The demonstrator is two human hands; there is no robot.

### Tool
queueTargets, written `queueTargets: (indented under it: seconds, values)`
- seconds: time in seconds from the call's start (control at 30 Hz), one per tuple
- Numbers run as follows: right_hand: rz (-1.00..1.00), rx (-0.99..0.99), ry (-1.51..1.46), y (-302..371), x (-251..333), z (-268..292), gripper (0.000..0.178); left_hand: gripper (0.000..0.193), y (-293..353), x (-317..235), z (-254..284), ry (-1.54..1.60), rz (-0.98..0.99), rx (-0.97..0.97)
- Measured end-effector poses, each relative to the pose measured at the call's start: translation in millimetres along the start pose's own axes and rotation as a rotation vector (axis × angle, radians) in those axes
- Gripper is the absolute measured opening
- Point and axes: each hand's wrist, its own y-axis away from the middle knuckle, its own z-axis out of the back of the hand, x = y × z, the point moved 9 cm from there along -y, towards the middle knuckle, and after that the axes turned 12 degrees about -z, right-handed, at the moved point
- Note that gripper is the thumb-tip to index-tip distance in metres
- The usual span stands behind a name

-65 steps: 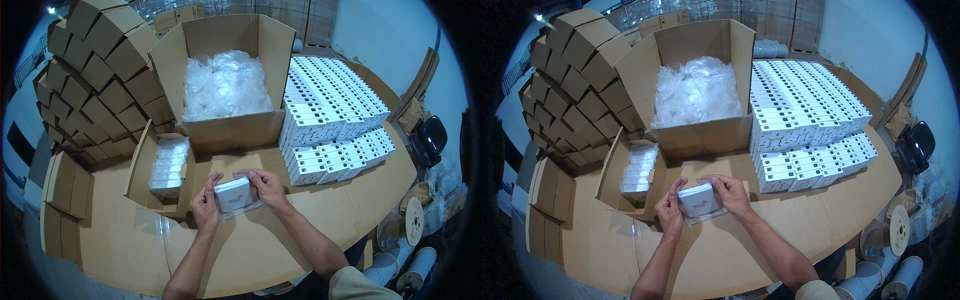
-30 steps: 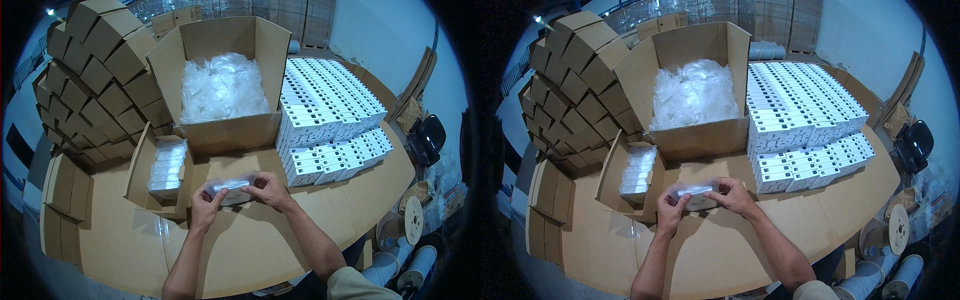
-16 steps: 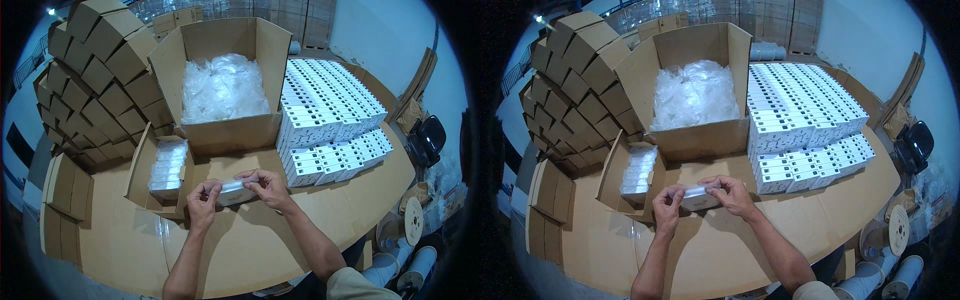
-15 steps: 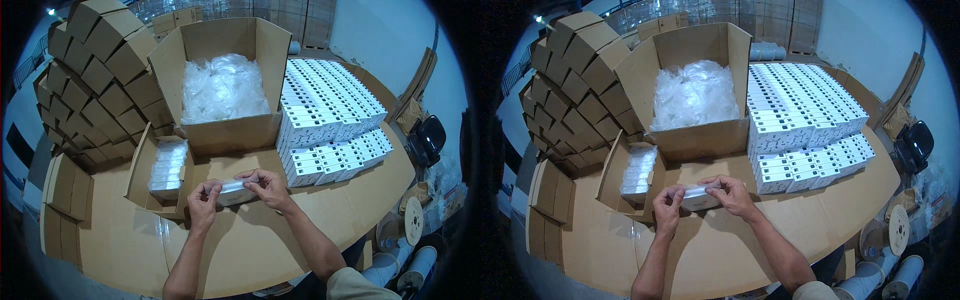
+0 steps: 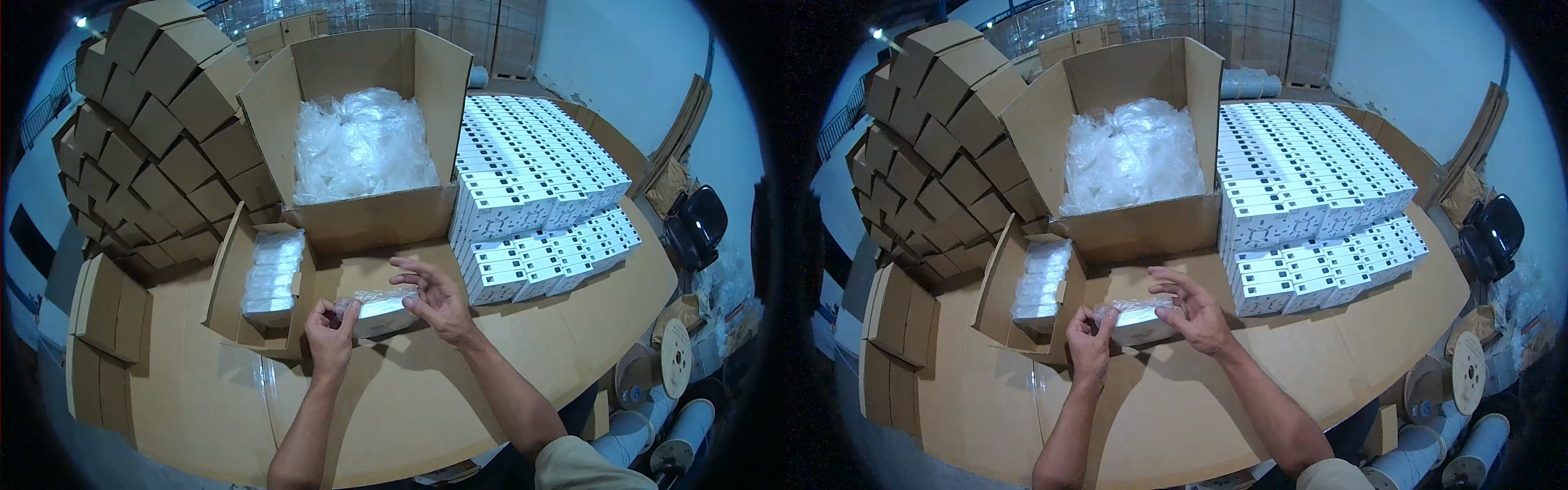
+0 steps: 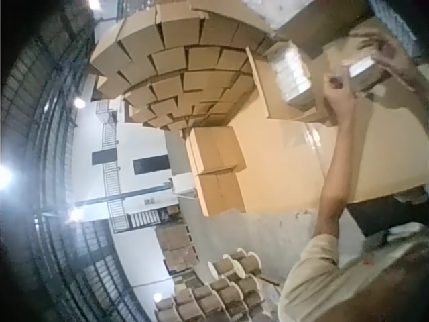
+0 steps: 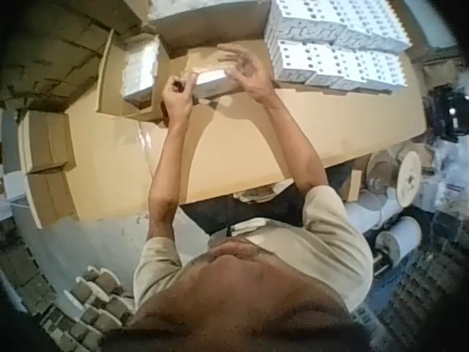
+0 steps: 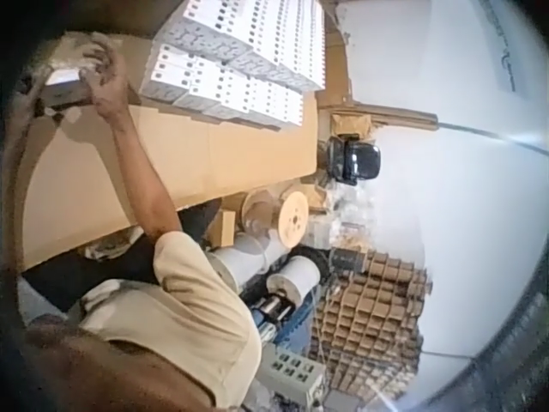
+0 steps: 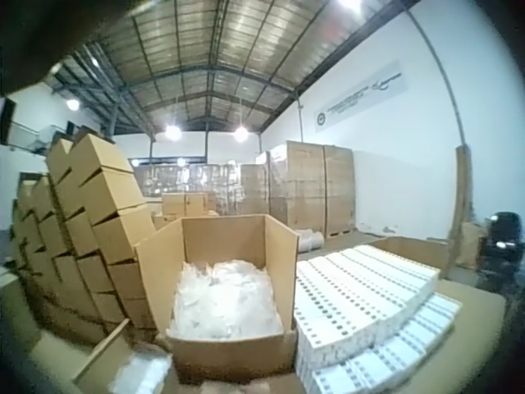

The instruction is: Packing small white product boxes into plastic bags and then into cardboard shipping boxes at a warehouse workstation.

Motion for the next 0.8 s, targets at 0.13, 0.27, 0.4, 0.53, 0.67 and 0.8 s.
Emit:
queueTargets:
  seconds: [0.13, 0.27, 0.4, 0.53, 0.67, 0.8]
  values:
    - [0.131, 0.19, 0.255, 6.8, 20.3, -4.9, 0.023, 0.03, 0.8, 0.4, -3.8, -0.055, 0.046, 0.037]
    - [-0.052, 0.156, 0.33, 6.4, 8.7, -6.1, 0.018, 0.029, 1.0, 0.4, -1.1, -0.019, 0.045, 0.023]
    - [-0.169, 0.097, 0.41, 3.5, -7.1, 4.1, 0.022, 0.028, 1.9, 0.5, -4.4, 0.012, 0.045, 0.018]
    - [-0.262, 0.02, 0.331, 2.8, -15.6, 8.3, 0.029, 0.027, 0.7, 4.2, -2.1, -0.009, 0.015, 0.044]
    - [-0.356, 0.013, 0.335, 2.7, -22.6, 11.3, 0.031, 0.02, 1.6, -14.9, -9.1, 0.046, -0.119, -0.045]
    - [-0.314, 0.018, 0.361, 1.3, -16.3, 9.6, 0.032, 0.024, 13.3, -82.3, -14.2, -0.563, -0.779, 0.027]
